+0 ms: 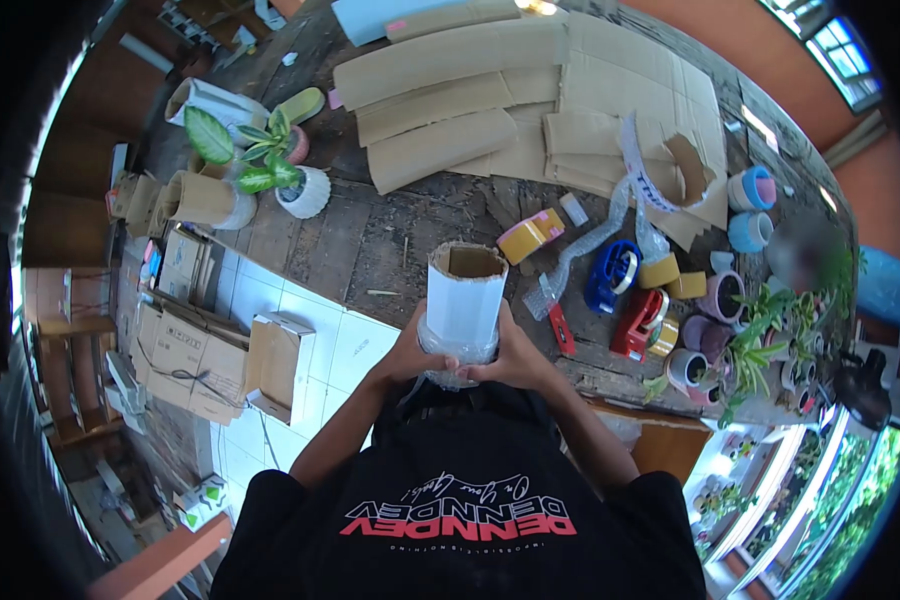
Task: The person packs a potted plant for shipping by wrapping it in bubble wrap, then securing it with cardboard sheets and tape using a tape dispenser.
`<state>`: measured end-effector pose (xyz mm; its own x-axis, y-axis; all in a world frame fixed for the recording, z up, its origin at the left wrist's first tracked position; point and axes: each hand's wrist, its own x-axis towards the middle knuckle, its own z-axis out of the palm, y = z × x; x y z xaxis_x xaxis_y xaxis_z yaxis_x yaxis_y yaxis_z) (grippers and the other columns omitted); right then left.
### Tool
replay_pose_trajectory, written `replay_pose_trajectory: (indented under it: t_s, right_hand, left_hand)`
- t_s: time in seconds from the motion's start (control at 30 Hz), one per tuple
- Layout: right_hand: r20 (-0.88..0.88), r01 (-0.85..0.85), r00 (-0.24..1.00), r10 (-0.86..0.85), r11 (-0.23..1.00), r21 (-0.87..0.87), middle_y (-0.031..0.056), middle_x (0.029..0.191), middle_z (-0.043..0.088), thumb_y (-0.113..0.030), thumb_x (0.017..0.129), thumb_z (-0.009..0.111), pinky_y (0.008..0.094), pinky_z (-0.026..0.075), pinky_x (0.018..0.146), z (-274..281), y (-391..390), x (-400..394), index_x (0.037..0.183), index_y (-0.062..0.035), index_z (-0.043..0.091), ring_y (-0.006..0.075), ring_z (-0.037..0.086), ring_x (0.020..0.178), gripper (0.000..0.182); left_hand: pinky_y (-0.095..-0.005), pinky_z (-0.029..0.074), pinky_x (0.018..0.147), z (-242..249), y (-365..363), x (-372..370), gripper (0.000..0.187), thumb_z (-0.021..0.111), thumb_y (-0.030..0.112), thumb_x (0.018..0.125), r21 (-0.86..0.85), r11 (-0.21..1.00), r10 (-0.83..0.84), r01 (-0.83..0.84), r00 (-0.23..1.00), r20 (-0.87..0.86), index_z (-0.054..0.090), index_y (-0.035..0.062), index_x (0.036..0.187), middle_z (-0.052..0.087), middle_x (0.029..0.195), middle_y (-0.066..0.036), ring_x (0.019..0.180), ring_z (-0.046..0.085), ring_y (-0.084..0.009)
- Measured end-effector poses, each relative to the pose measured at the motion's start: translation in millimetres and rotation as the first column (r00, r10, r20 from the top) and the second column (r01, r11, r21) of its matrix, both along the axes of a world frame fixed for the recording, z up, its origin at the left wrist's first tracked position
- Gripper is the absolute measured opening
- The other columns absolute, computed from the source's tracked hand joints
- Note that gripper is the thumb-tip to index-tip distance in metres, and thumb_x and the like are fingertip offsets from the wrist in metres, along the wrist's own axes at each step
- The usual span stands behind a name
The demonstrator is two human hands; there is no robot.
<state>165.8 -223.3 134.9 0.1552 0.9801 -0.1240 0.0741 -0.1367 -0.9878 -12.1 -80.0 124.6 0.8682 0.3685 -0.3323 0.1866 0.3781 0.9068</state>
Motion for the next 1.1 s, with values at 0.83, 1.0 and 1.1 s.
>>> replay_pose_trajectory:
  t_s: [0.83, 1.0, 1.1]
  right_hand:
    - [0.405, -0.352, 0.781, 0.476, 0.870, -0.345, 0.0252, 0.145, 0.042, -0.036, 0.085, 0.073, 0.0517, 0.040, 0.108, -46, 245, -143, 0.155, -0.0137, 0.026, 0.0452, 0.044, 0.133, 0.087]
    - [0.386, -0.342, 0.735, 0.557, 0.796, -0.499, 0.0258, 0.138, 0.050, -0.032, 0.089, 0.067, 0.0499, 0.045, 0.103, -52, 256, -151, 0.145, -0.0081, 0.040, 0.0447, 0.052, 0.124, 0.067]
    - [0.394, -0.250, 0.768, 0.505, 0.802, -0.542, 0.0265, 0.133, 0.054, -0.032, 0.090, 0.065, 0.0497, 0.046, 0.101, -47, 266, -156, 0.141, -0.0067, 0.045, 0.0457, 0.055, 0.120, 0.060]
  left_hand:
    - [-0.0391, 0.045, 0.105, -93, 267, -159, 0.091, 0.092, 0.008, 0.060, 0.518, 0.347, 0.826, -0.782, 0.516, 0.226, 0.043, 0.0018, 0.136, 0.055, 0.129, -0.012, 0.118, 0.057, -0.0248]
    - [-0.0441, 0.041, 0.107, -90, 362, -158, 0.101, 0.095, 0.017, 0.058, 0.765, 0.178, 0.891, -0.618, 0.431, 0.141, 0.038, -0.0005, 0.139, 0.047, 0.133, -0.017, 0.123, 0.049, -0.0318]
    - [-0.0493, 0.032, 0.109, -102, 392, -154, 0.099, 0.093, 0.015, 0.058, 0.806, 0.195, 0.857, -0.559, 0.497, 0.138, 0.036, -0.0021, 0.136, 0.037, 0.133, -0.020, 0.129, 0.032, -0.0395]
